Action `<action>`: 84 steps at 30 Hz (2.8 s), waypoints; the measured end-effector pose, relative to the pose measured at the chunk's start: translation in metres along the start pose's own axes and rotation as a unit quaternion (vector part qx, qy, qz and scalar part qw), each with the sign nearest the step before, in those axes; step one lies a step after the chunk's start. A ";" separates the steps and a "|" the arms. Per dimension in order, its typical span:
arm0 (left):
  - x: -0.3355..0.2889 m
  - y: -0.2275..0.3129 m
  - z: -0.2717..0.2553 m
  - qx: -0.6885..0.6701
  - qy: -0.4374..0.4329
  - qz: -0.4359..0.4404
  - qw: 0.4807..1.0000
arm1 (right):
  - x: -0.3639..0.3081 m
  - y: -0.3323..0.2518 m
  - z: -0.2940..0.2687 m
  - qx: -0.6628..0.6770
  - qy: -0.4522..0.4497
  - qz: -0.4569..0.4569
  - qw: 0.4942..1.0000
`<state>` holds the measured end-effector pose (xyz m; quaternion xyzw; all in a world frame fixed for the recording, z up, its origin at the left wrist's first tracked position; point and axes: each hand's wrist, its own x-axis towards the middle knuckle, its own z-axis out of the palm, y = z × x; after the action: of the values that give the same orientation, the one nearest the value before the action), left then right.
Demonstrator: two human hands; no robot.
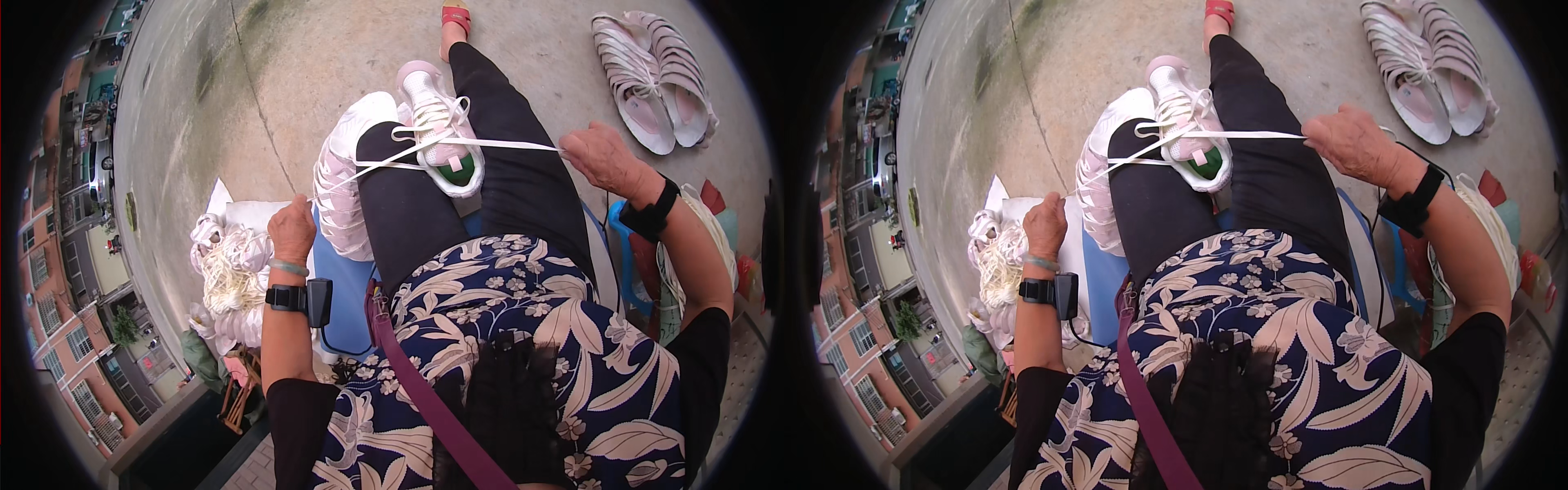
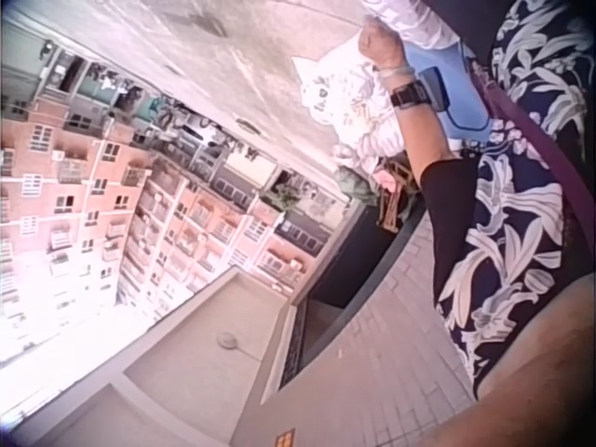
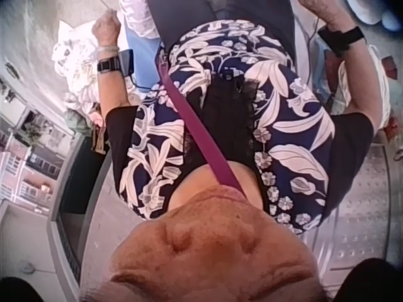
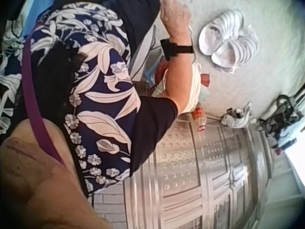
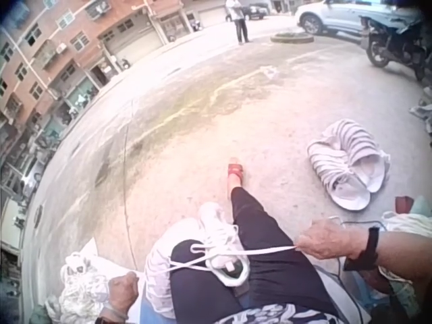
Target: The recorder is lacing white shoes while sitting outdoors.
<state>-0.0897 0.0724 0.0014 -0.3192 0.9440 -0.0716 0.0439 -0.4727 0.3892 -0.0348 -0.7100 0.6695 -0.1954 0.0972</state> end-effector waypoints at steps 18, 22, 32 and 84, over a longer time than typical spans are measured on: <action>0.046 0.059 -0.014 -0.601 -0.167 -0.300 0.722 | 0.056 -0.003 0.047 0.592 0.048 0.456 0.663; 0.042 0.093 -0.011 -0.663 -0.210 -0.275 0.664 | 0.082 -0.032 0.056 0.619 0.015 0.476 0.624; 0.044 0.155 -0.008 -0.662 -0.354 -0.139 0.646 | 0.101 -0.045 0.075 0.559 -0.042 0.458 0.690; 0.056 0.125 0.009 -0.839 0.059 -0.254 0.477 | 0.146 -0.096 0.089 0.415 -0.118 0.289 0.855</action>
<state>-0.2081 0.1357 -0.0298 -0.4242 0.4321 0.7282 -0.3209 -0.3447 0.2423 -0.0553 -0.3958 0.6851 -0.3325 0.5133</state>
